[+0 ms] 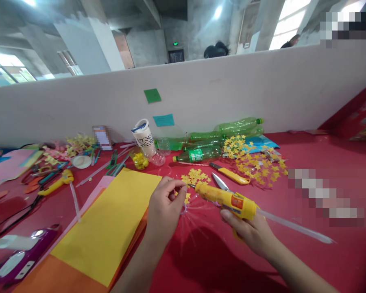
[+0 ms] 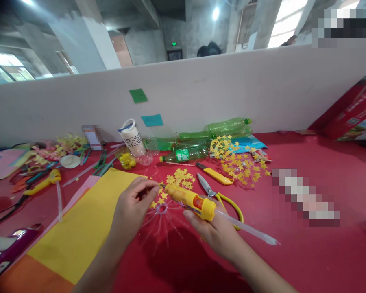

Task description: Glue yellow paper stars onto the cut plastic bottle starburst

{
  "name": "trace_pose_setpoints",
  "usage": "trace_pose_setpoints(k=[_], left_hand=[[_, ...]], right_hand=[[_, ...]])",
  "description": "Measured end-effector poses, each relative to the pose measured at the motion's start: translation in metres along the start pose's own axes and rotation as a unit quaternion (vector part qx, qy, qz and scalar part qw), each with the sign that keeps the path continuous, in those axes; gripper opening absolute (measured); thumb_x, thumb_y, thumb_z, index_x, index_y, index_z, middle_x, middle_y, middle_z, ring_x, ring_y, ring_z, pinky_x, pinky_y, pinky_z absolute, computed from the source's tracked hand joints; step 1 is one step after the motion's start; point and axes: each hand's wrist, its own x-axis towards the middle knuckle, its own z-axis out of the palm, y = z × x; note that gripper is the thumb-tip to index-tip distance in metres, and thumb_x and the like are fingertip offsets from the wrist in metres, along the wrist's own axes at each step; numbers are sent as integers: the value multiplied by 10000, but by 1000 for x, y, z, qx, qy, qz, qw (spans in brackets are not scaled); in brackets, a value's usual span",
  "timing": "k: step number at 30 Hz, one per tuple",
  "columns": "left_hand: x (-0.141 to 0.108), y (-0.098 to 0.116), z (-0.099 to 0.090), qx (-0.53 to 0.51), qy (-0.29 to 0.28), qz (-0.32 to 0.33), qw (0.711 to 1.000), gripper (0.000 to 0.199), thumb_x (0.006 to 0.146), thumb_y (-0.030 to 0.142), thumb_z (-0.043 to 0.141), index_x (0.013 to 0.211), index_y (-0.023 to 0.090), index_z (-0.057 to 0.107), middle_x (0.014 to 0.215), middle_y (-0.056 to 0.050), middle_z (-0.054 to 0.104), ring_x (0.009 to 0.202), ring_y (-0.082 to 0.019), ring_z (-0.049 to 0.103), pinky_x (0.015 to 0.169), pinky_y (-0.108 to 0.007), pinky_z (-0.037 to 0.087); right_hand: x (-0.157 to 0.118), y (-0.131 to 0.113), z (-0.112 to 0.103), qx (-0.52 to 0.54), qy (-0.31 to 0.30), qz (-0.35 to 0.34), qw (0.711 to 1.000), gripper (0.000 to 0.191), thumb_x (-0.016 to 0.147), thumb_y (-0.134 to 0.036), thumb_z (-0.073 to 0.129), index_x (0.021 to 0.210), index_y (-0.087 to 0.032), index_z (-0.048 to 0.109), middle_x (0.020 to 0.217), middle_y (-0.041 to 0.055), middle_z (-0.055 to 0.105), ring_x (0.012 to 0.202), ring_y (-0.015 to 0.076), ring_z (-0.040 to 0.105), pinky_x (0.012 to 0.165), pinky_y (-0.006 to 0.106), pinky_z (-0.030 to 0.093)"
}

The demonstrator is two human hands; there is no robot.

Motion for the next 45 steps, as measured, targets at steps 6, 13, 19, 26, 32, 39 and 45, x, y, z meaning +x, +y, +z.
trace_pose_setpoints(k=[6,13,19,26,32,39,45], left_hand=[[0,0,-1,-8,-5,-10,1000,128,844,244,542,755,199,623,720,21,480,608,-112,436,574,-240,367],[-1,0,0,-10,-5,-8,1000,115,843,232,548,758,204,620,724,26,474,610,-108,430,578,-239,363],[0,0,0,-11,-2,-7,1000,105,837,225,556,761,201,624,730,24,484,615,-108,438,580,-237,365],[-2,0,0,20,5,33,999,108,860,225,542,812,198,635,765,15,504,623,-103,455,590,-232,377],[-6,4,-5,30,35,104,994,90,857,203,549,831,197,635,795,4,524,688,-111,494,645,-232,396],[-5,0,-21,-61,-56,-55,995,110,840,272,565,762,204,601,782,11,537,746,-132,512,672,-238,388],[-10,0,-22,-168,-108,-128,972,122,831,285,577,743,202,589,734,36,518,712,-105,478,674,-216,368]], right_hand=[[1,-4,0,-3,6,-5,1000,252,877,-397,506,907,-204,665,527,-10,503,619,175,558,585,266,476],[-1,-1,-1,-11,2,-5,1000,241,883,-386,513,883,-197,664,519,-13,484,527,144,496,462,227,404],[0,0,-1,-30,-3,-16,999,243,896,-375,487,926,-202,655,576,0,527,597,154,527,513,237,423],[-4,5,-2,-74,-3,-21,997,236,902,-375,465,916,-213,636,627,9,564,563,150,508,501,254,413],[10,6,-20,-161,-40,-67,984,124,849,-326,530,786,-219,540,781,40,582,675,186,567,614,303,453],[6,47,-60,-319,-135,34,938,314,688,-31,460,952,-191,519,966,79,554,794,196,582,712,321,458],[5,50,-62,-396,-99,-25,913,346,690,-68,551,1016,-185,553,1091,120,554,1007,275,530,848,423,438]])
